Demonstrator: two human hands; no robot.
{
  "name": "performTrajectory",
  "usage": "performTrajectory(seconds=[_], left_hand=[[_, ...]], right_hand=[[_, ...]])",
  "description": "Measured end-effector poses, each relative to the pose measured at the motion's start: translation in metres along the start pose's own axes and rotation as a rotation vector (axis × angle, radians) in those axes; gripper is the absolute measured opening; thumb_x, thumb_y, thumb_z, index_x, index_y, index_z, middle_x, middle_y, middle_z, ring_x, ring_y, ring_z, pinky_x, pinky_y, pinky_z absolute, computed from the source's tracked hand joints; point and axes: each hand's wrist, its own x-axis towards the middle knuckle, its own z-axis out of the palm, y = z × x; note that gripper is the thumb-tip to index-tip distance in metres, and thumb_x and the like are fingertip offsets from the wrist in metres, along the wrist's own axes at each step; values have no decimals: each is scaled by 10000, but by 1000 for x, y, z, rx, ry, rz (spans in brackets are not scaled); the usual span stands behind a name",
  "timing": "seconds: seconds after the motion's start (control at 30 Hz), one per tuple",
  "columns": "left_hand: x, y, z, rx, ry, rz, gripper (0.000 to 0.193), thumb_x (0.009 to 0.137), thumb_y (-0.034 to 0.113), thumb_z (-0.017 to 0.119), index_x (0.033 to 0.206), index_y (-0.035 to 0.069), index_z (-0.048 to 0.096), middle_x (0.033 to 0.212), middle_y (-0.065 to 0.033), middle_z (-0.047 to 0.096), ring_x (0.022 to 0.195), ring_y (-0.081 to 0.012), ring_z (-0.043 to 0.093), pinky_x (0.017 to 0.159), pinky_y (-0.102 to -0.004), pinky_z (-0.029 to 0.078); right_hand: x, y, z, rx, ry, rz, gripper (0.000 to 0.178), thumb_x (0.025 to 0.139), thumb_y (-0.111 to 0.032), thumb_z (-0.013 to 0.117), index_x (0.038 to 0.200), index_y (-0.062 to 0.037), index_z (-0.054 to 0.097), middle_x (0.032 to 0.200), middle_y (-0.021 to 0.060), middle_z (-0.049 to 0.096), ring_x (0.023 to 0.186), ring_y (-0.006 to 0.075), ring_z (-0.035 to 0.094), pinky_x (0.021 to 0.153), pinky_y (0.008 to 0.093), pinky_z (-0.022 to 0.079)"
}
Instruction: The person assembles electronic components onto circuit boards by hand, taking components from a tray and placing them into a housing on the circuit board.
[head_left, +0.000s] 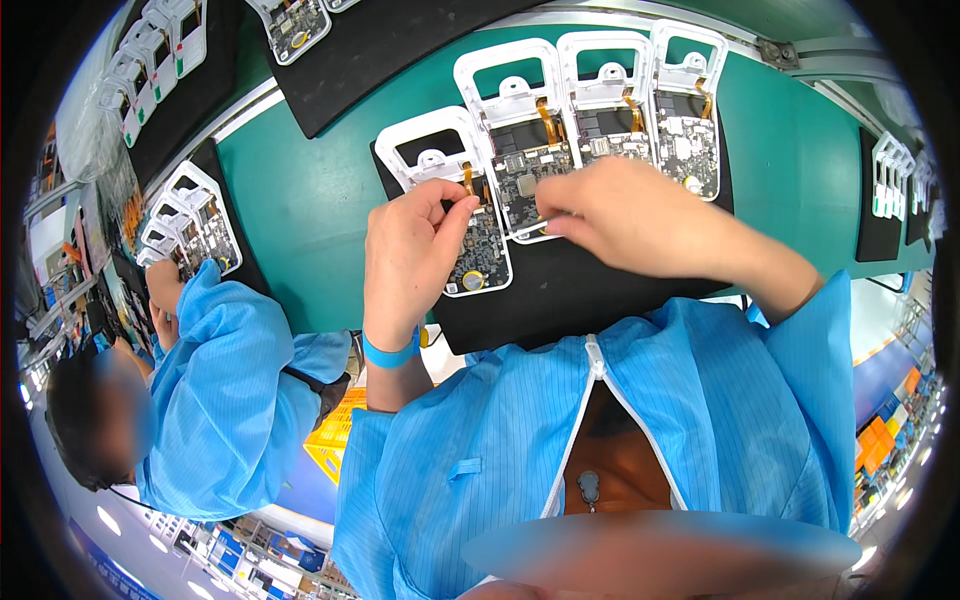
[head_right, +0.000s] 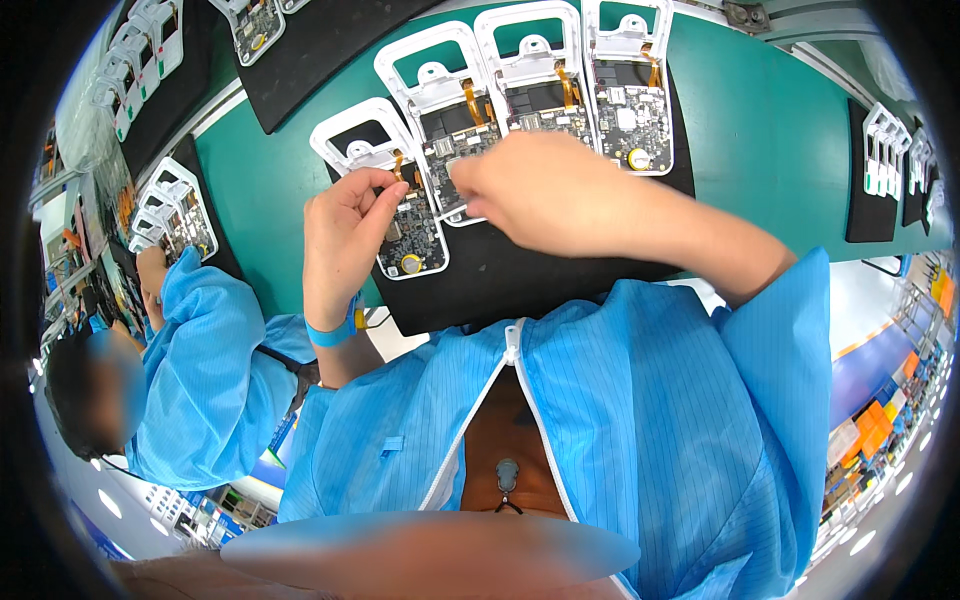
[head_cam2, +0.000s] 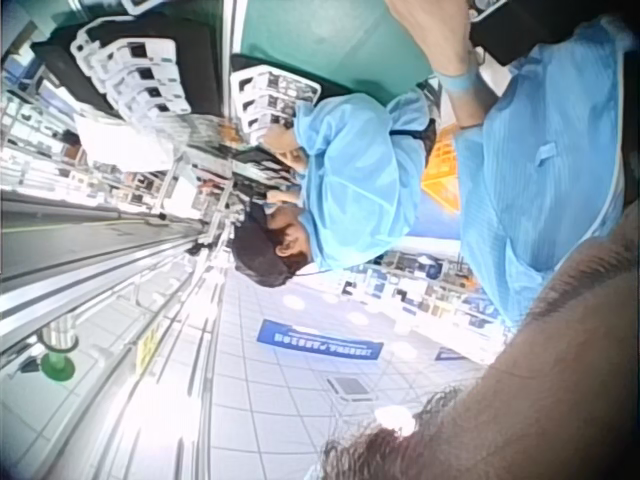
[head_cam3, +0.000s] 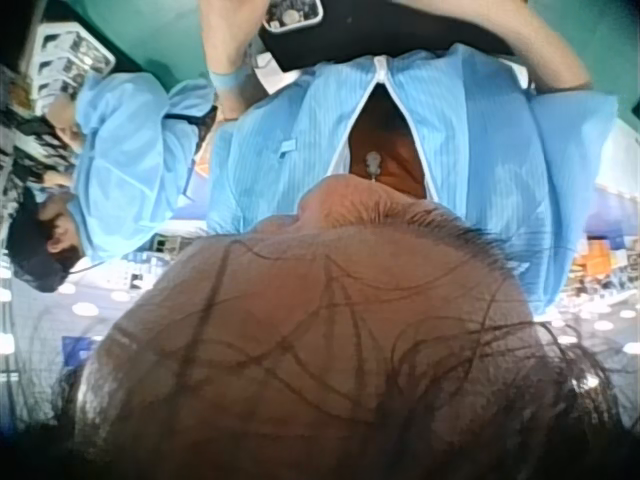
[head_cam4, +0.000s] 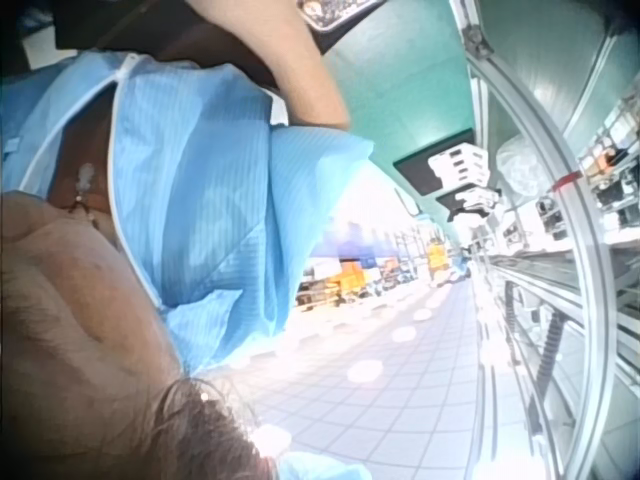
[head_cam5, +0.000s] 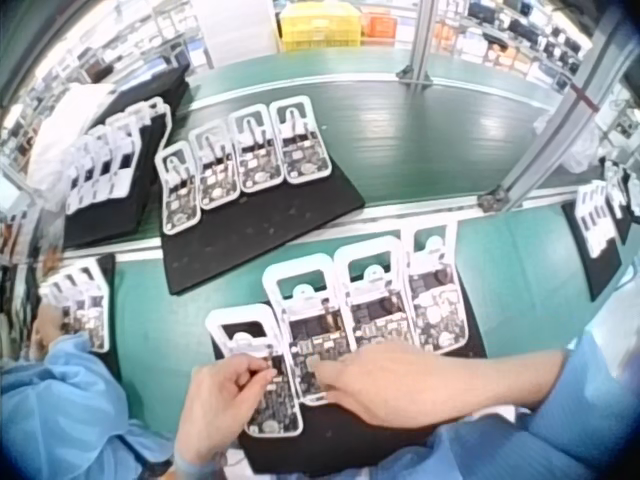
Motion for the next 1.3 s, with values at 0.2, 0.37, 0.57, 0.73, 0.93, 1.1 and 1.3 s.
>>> performTrajectory(seconds=[0.2, 0.37, 0.57, 0.73, 0.93, 1.1, 1.3], left_hand=[[0, -7, 0, -45, -21, -4, 118, 860, 94, 730, 882, -17, 698, 515, -72, 445, 465, -147, 379, 480, -340, 317], [2, -7, -2, -47, -47, 9, 114, 854, 91, 734, 879, -16, 703, 513, -49, 437, 474, -111, 363, 477, -317, 310], [-1, -13, -2, -84, -45, -15, 105, 840, 80, 749, 879, -13, 718, 514, -12, 438, 489, -71, 359, 473, -291, 303], [-3, -13, 1, -96, -36, -18, 110, 835, 75, 756, 891, -14, 726, 521, -1, 433, 497, -63, 355, 473, -283, 302], [-2, -11, 2, -126, -51, -31, 107, 855, 63, 748, 899, -31, 720, 531, 2, 437, 506, -63, 351, 472, -281, 296], [2, -7, 2, -136, -58, -49, 99, 870, 50, 736, 914, -36, 713, 541, 16, 409, 517, -57, 336, 469, -284, 280], [5, -11, 3, -176, -46, -57, 102, 863, 52, 743, 909, -35, 716, 544, 33, 386, 525, -47, 324, 476, -278, 268]], right_hand=[[-21, -13, 53, -95, 149, -93, 200, 922, -219, 651, 923, -44, 555, 817, 127, 653, 755, 331, 691, 644, 441, 545], [-32, -7, 99, -214, 260, -484, 223, 792, -178, 679, 973, -92, 584, 1028, 63, 628, 698, 162, 651, 506, 313, 513], [-23, -9, 125, -392, 491, -563, 172, 747, -185, 651, 896, -106, 620, 1043, 40, 629, 651, 99, 550, 485, 238, 433], [-13, -8, 133, -421, 561, -545, 158, 761, -206, 634, 879, -116, 580, 867, 20, 528, 649, 118, 557, 480, 262, 482], [-14, -3, 130, -404, 569, -540, 184, 722, -178, 656, 888, -112, 611, 930, 2, 605, 658, 97, 558, 486, 247, 425], [-12, -1, 126, -377, 553, -520, 184, 723, -182, 655, 886, -109, 608, 933, 6, 605, 660, 103, 566, 492, 252, 432], [-10, 1, 126, -361, 546, -505, 179, 726, -185, 653, 881, -115, 595, 930, 6, 581, 654, 108, 554, 494, 254, 433]])
